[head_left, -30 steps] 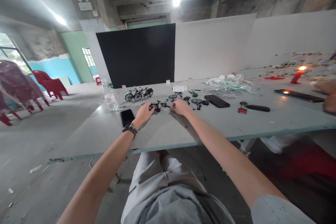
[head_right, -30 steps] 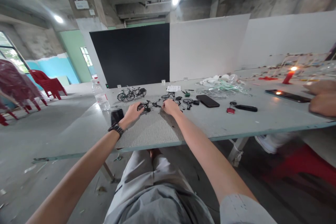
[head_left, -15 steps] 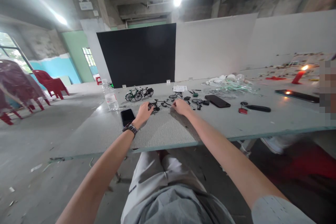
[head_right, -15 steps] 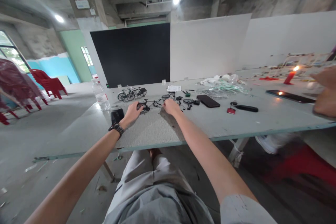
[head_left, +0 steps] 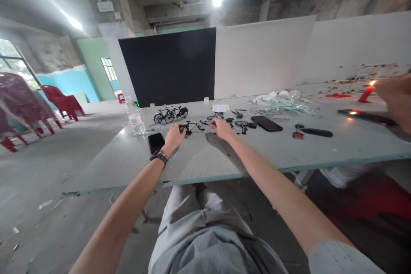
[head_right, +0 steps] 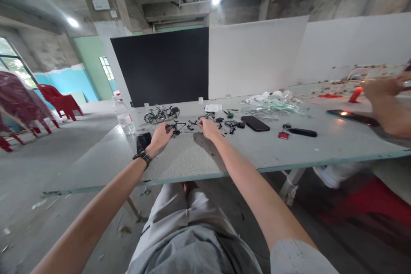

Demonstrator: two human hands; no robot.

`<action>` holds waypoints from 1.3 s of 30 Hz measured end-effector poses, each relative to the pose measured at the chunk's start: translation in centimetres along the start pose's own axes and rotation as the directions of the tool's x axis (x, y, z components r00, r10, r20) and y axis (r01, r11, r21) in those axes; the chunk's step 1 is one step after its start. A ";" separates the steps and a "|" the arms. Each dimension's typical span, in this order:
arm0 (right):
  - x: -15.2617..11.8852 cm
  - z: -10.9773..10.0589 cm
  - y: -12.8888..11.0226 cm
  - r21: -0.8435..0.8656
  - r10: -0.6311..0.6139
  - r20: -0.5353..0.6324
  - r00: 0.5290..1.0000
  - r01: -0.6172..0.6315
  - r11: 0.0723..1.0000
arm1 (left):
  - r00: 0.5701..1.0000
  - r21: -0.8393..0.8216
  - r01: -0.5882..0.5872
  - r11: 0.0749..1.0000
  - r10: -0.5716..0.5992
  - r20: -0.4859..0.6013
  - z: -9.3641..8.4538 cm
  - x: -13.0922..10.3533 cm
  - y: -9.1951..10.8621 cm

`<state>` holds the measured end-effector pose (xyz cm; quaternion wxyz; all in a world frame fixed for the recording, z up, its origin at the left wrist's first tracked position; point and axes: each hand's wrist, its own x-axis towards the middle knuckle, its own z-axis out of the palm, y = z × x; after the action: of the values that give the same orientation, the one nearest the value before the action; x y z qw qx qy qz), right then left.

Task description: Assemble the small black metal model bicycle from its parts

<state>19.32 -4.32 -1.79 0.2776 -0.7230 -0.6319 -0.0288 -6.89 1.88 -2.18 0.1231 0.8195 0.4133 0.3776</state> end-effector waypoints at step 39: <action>0.6 1.2 -0.7 0.178 -0.092 -0.036 0.995 0.097 0.979 | 0.992 -0.053 -0.008 0.999 0.001 -0.123 -0.4 0.0 0.9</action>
<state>18.44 -3.21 -2.33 0.3485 -0.6639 -0.6617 0.0052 -6.66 1.20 -1.42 0.1183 0.7920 0.4078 0.4387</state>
